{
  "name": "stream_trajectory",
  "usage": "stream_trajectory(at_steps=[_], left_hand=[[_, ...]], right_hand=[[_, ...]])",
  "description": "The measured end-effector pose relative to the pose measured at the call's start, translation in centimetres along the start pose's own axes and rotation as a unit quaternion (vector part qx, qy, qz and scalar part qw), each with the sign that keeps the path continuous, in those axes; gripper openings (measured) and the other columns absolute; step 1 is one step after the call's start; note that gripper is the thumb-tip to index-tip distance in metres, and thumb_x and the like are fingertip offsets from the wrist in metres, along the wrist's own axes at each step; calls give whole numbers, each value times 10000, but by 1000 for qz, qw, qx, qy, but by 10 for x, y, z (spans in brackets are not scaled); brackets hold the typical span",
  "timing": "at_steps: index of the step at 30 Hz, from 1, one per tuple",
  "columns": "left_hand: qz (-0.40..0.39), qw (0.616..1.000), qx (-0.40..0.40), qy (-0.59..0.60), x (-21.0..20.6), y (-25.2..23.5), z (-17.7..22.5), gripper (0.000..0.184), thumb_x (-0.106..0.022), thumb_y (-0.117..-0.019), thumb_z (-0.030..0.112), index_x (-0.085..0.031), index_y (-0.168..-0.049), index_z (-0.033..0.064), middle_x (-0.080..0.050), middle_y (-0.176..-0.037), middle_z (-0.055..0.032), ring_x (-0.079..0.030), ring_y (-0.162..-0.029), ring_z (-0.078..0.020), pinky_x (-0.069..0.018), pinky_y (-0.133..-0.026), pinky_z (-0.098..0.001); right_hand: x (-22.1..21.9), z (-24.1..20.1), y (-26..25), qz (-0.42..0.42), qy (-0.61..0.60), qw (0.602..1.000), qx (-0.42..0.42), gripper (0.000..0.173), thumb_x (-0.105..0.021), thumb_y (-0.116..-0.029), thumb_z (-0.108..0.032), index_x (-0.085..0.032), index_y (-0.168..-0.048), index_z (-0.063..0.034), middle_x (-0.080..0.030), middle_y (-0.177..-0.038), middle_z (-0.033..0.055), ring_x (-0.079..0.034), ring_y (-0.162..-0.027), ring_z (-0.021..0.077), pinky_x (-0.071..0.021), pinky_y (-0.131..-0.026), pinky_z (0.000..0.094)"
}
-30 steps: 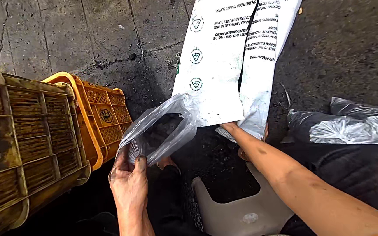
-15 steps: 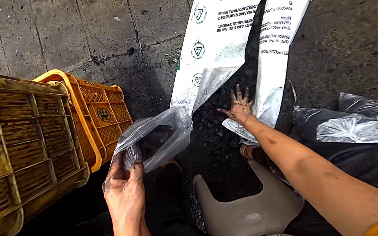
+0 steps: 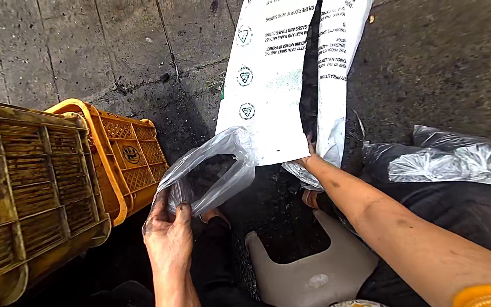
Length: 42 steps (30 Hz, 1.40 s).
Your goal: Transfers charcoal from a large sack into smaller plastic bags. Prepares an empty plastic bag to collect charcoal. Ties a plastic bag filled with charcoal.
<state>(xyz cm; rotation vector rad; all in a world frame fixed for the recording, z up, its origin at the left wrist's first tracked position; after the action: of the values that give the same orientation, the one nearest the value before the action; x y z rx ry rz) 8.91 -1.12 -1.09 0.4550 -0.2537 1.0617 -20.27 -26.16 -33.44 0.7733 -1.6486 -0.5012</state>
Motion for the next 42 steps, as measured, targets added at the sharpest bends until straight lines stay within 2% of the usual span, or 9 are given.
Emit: stream_trajectory(at_steps=[3, 6, 8, 13, 15, 18, 27, 34, 42], left_hand=[[1, 1000, 2, 1, 2, -1, -2, 471, -554, -812, -79, -587, -1281, -93, -703, -1154, -26, -659, -965, 61, -546, -794, -129], [-5, 1000, 5, -3, 2, 0, -2, 465, -561, -818, -71, -584, -1281, -93, -703, -1127, -7, -659, -929, 69, -544, -775, -121], [-1, 1000, -2, 0, 2, -2, 2, 452, -564, -812, -62, -595, -1263, -88, -709, -1090, 8, -659, -906, 76, -544, -757, -117], [4, 1000, -14, -8, 5, -3, 0, 461, -564, -820, -46, -587, -1277, -99, -700, -1137, -19, -654, -933, 76, -544, -765, -121], [1, 1000, -16, -18, 5, -1, 0, 475, -565, -822, -37, -579, -1292, -100, -695, -1150, -27, -653, -922, 75, -542, -752, -119], [-10, 1000, -27, -10, -2, 0, 6, 468, -570, -814, -31, -591, -1277, -97, -698, -1152, -29, -656, -927, 74, -543, -754, -118], [-37, 999, -15, -10, -18, 6, 6, 464, -563, -815, -55, -600, -1275, -101, -690, -1187, -71, -652, -947, 74, -540, -768, -119], [-54, 998, -15, -12, -26, 5, 8, 462, -577, -819, -55, -602, -1278, -97, -700, -1164, -65, -653, -936, 76, -537, -772, -112], [-68, 996, -18, -54, -25, 1, 0, 504, -572, -821, -18, -591, -1319, -93, -645, -1293, -156, -643, -1010, 42, -521, -815, -127]], right_hand=[[21, 11, -8, 84, -62, 994, -28, 864, -731, -934, -123, -212, -1607, 28, -38, -1677, 316, -115, -1537, 523, -244, -1206, 626], [12, 13, -8, 77, -16, 996, -38, 742, -672, -980, -135, -277, -1581, 47, -143, -1648, 344, -195, -1519, 515, -268, -1204, 609], [5, 11, -8, 41, -28, 999, -22, 620, -548, -1046, -138, -291, -1576, 54, -227, -1642, 314, -198, -1541, 452, -180, -1249, 566], [4, 18, -9, -2, 8, 1000, -24, 779, -657, -992, -170, -222, -1611, 16, -54, -1684, 300, -79, -1556, 483, -171, -1238, 602], [-5, -1, 8, -33, 26, 999, -10, 650, -600, -1029, -211, -330, -1566, 35, -264, -1633, 297, -231, -1534, 435, -186, -1244, 585], [-6, -30, 29, -103, 106, 988, 45, 669, -643, -978, -425, -497, -1497, -29, -431, -1551, 282, -342, -1469, 490, -205, -1154, 750], [-15, -44, 41, -135, 108, 984, 34, 607, -589, -1019, -397, -500, -1495, -30, -438, -1554, 271, -340, -1480, 474, -228, -1159, 730], [-32, -47, 46, -123, 81, 989, 11, 819, -675, -916, -575, -472, -1525, -66, -391, -1592, 250, -297, -1506, 454, -195, -1175, 724], [-38, -20, 53, -176, 182, 967, 12, 863, -549, -977, -628, -465, -1473, 73, -417, -1544, 318, -350, -1479, 464, -265, -1179, 649]])
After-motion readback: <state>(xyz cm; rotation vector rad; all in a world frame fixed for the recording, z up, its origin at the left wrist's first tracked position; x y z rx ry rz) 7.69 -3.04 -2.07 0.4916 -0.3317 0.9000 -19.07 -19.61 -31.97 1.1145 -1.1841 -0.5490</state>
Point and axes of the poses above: each hand's wrist, its own y-axis away from the middle knuckle, its own x-axis out of the back of the hand, z = x × y, the point moved 9 cm from there along -y, towards the middle knuckle
